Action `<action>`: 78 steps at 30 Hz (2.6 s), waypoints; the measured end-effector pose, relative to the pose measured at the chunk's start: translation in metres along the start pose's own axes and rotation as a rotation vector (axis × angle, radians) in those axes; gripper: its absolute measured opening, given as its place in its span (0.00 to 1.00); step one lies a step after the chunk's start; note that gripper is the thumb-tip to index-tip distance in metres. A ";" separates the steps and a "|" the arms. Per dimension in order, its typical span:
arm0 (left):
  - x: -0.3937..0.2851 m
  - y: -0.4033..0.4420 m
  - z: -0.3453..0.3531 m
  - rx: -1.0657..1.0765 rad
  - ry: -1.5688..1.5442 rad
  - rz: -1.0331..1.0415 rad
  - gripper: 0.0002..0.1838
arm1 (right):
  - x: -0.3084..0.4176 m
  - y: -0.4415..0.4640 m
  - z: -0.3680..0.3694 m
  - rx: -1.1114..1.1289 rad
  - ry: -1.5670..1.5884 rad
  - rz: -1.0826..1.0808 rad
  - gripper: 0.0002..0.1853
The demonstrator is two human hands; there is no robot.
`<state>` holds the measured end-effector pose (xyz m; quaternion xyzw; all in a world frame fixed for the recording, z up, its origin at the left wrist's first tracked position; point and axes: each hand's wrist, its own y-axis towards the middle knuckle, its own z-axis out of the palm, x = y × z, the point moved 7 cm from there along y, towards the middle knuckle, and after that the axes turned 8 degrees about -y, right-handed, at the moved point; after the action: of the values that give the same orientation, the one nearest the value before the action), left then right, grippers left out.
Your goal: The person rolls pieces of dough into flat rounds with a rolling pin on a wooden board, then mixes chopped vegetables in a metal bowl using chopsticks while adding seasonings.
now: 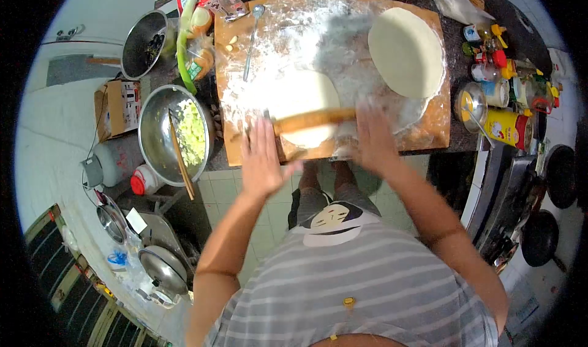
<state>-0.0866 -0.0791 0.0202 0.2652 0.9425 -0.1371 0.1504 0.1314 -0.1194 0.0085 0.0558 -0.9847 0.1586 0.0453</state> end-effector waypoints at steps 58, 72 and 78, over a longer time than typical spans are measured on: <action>-0.095 0.123 0.035 0.173 0.142 0.612 0.44 | -0.104 0.026 -0.069 -0.285 0.287 0.305 0.21; 0.000 0.001 -0.006 -0.001 0.108 0.085 0.46 | -0.010 -0.036 0.013 -0.143 -0.013 -0.075 0.48; 0.036 0.135 -0.036 -0.324 0.265 -0.091 0.41 | -0.044 0.076 -0.027 -0.233 -0.013 0.195 0.48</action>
<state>-0.0503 0.0611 0.0164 0.2106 0.9747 0.0457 0.0597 0.1676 -0.0352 0.0065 -0.0445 -0.9975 0.0465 0.0293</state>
